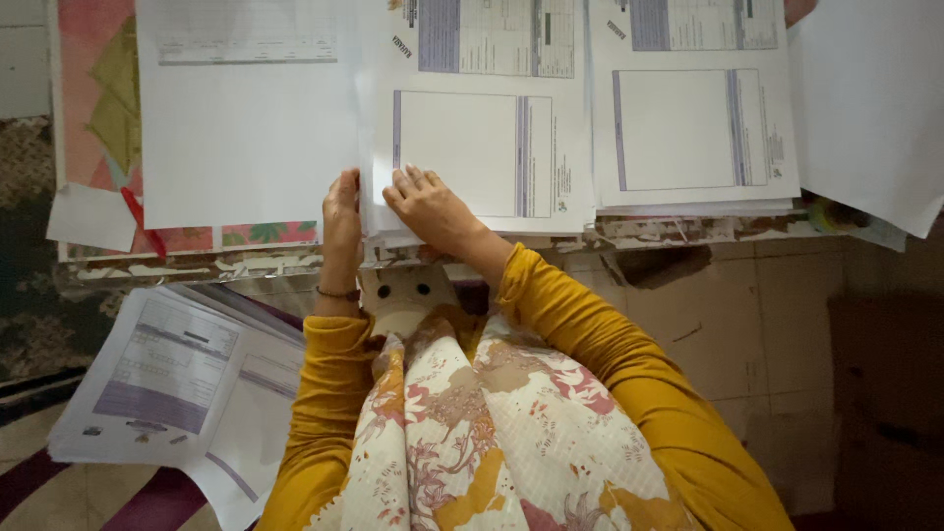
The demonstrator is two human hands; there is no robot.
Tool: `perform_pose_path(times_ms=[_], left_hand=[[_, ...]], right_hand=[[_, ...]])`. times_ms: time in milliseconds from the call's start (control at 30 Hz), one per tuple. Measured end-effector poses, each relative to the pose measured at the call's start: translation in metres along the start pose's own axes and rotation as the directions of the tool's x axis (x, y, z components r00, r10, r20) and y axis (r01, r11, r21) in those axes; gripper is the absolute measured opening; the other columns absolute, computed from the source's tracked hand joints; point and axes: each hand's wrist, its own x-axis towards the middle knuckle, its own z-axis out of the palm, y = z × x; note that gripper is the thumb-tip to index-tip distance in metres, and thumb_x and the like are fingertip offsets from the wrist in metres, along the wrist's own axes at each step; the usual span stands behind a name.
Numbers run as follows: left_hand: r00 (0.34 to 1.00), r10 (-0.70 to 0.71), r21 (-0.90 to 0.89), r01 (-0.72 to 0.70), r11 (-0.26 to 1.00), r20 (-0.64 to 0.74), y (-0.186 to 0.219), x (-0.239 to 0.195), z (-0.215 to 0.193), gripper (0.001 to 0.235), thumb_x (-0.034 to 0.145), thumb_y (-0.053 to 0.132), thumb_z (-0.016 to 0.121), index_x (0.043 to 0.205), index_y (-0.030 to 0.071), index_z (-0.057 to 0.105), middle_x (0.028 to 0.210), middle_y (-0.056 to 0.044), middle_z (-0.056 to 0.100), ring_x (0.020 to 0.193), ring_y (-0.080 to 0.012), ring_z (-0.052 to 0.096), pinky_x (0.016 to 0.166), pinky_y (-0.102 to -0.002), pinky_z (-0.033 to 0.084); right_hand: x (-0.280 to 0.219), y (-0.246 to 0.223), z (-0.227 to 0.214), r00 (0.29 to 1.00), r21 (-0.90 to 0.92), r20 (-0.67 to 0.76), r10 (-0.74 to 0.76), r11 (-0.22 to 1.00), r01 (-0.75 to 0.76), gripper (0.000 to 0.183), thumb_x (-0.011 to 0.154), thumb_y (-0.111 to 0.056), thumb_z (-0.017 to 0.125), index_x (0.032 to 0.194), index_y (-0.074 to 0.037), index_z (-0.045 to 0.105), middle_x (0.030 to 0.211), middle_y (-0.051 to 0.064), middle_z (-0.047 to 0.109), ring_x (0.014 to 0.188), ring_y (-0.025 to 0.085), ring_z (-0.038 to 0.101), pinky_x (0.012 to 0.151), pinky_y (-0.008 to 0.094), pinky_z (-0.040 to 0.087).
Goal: The person organizes a stack of papers on a table, separating them into smaller piles and aligning them. They use a red pen to mark or hold down a sheet of paper during the process.
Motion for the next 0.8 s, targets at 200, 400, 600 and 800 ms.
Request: perform_pose_path(times_ms=[200, 400, 600, 800], left_hand=[[0.999, 0.031, 0.581, -0.035, 0.813, 0.016, -0.012, -0.004, 0.009, 0.067, 0.108, 0.038, 0.066, 0.161, 0.008, 0.036, 0.155, -0.019, 0.029, 0.151, -0.0441, 0.028, 0.126, -0.056, 0.025], [0.985, 0.143, 0.728, -0.164, 0.666, 0.092, -0.028, -0.013, 0.014, 0.08, 0.102, 0.024, 0.071, 0.16, -0.008, 0.027, 0.16, -0.037, 0.028, 0.151, -0.0551, 0.023, 0.126, -0.063, 0.015], [0.998, -0.017, 0.781, -0.04, 0.623, 0.065, -0.027, -0.016, 0.019, 0.086, 0.102, 0.02, 0.068, 0.167, 0.001, 0.015, 0.172, -0.027, 0.016, 0.159, -0.0396, 0.017, 0.128, -0.052, 0.014], [0.952, 0.301, 0.38, -0.259, 0.888, -0.055, 0.007, -0.022, -0.033, 0.046, 0.094, -0.011, 0.063, 0.136, 0.008, 0.063, 0.134, -0.02, 0.062, 0.133, -0.0417, 0.057, 0.111, -0.053, 0.046]], right_hand=[[-0.043, 0.013, 0.0, 0.97, 0.33, 0.239, 0.051, 0.935, -0.13, 0.067, 0.097, -0.057, 0.065, 0.138, -0.004, 0.056, 0.151, 0.028, 0.049, 0.144, 0.044, 0.046, 0.12, 0.053, 0.037], [-0.151, 0.059, -0.051, 0.883, 0.23, 0.263, 0.388, 0.864, -0.448, 0.069, 0.08, -0.038, 0.089, 0.133, -0.003, 0.061, 0.16, 0.029, 0.036, 0.151, 0.049, 0.03, 0.122, 0.057, 0.027], [-0.205, 0.09, -0.04, 0.829, 0.165, 0.303, 0.47, 0.831, -0.531, 0.059, 0.091, -0.034, 0.078, 0.144, -0.015, 0.059, 0.165, 0.022, 0.035, 0.154, 0.043, 0.032, 0.123, 0.06, 0.025], [-0.205, 0.092, -0.044, 0.817, 0.256, 0.305, 0.489, 0.785, -0.565, 0.062, 0.087, -0.038, 0.083, 0.137, -0.011, 0.06, 0.159, 0.022, 0.041, 0.149, 0.046, 0.039, 0.121, 0.06, 0.029]])
